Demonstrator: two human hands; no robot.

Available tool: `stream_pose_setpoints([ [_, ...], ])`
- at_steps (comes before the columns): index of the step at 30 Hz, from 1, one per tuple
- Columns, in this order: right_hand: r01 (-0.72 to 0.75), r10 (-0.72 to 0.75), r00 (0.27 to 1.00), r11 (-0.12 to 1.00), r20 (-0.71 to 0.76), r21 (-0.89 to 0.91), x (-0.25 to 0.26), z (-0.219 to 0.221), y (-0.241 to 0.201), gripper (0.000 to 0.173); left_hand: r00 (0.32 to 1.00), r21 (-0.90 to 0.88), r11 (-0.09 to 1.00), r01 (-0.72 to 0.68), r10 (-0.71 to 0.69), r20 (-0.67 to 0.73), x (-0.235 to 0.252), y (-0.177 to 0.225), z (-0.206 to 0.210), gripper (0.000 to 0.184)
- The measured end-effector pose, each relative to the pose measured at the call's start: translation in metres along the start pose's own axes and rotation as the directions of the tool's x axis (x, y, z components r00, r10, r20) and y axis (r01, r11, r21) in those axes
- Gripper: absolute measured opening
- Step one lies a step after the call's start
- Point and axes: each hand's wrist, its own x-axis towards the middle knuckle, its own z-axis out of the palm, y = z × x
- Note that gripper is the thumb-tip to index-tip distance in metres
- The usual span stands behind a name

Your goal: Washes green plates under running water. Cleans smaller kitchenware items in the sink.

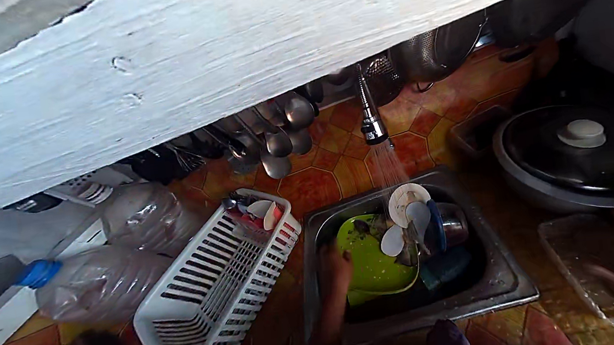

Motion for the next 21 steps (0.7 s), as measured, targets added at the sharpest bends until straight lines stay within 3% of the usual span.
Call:
stream_pose_setpoints([
  [2,-0.05,0.049,0.999,0.992,0.011,0.114,0.026,0.062,0.001,0.029,0.991,0.022,0.991,0.132,-0.131,-0.012,0.006,-0.025,-0.004,0.053],
  [3,-0.148,0.136,0.989,0.961,0.066,0.235,0.038,0.091,-0.001,0.028,0.985,0.012,0.985,0.171,-0.171,0.015,0.007,-0.033,-0.006,0.054],
  [4,-0.308,0.256,0.95,0.87,0.181,0.385,0.051,0.115,-0.005,0.026,0.98,-0.017,0.982,0.191,-0.189,0.056,0.007,-0.039,-0.006,0.055],
  [6,-0.636,0.462,0.771,0.509,0.438,0.58,0.083,0.155,-0.016,0.026,0.979,-0.09,0.979,0.186,-0.176,0.102,0.01,-0.049,0.002,0.055],
  [8,-0.749,0.549,0.616,0.184,0.566,0.637,0.111,0.191,-0.026,0.027,0.983,-0.065,0.985,0.163,-0.156,0.096,0.011,-0.049,0.009,0.054],
  [10,-0.782,0.538,0.561,0.094,0.629,0.617,0.134,0.217,-0.034,0.027,0.99,-0.002,0.991,0.132,-0.132,0.045,0.009,-0.037,0.009,0.058],
  [12,-0.807,0.492,0.553,0.116,0.673,0.579,0.151,0.23,-0.043,0.025,1.0,-0.01,1.0,0.023,-0.023,-0.011,0.007,-0.025,0.009,0.057],
  [13,-0.81,0.489,0.569,0.193,0.661,0.554,0.158,0.232,-0.044,0.024,0.998,-0.044,0.998,-0.054,0.053,-0.022,0.006,-0.018,0.01,0.053],
  [14,-0.792,0.518,0.609,0.356,0.601,0.495,0.162,0.232,-0.043,0.024,0.992,-0.07,0.99,-0.123,0.122,-0.015,0.004,-0.011,0.01,0.049],
  [15,-0.745,0.561,0.661,0.572,0.498,0.345,0.164,0.23,-0.039,0.026,0.982,-0.103,0.977,-0.185,0.187,0.01,0.003,-0.003,0.01,0.046],
  [16,-0.684,0.595,0.699,0.718,0.395,0.13,0.162,0.224,-0.035,0.031,0.968,-0.151,0.961,-0.231,0.242,0.059,0.003,0.005,0.01,0.045],
  [17,-0.645,0.62,0.71,0.763,0.334,-0.045,0.158,0.22,-0.03,0.041,0.95,-0.225,0.938,-0.263,0.293,0.111,0.002,0.013,0.012,0.044],
  [19,-0.648,0.688,0.643,0.723,0.335,-0.24,0.142,0.221,-0.019,0.061,0.9,-0.383,0.891,-0.245,0.356,0.253,0.0,0.026,0.021,0.043],
  [21,-0.665,0.74,0.554,0.669,0.38,-0.332,0.126,0.233,-0.013,0.063,0.818,-0.541,0.835,-0.1,0.379,0.433,0.0,0.038,0.032,0.043],
])
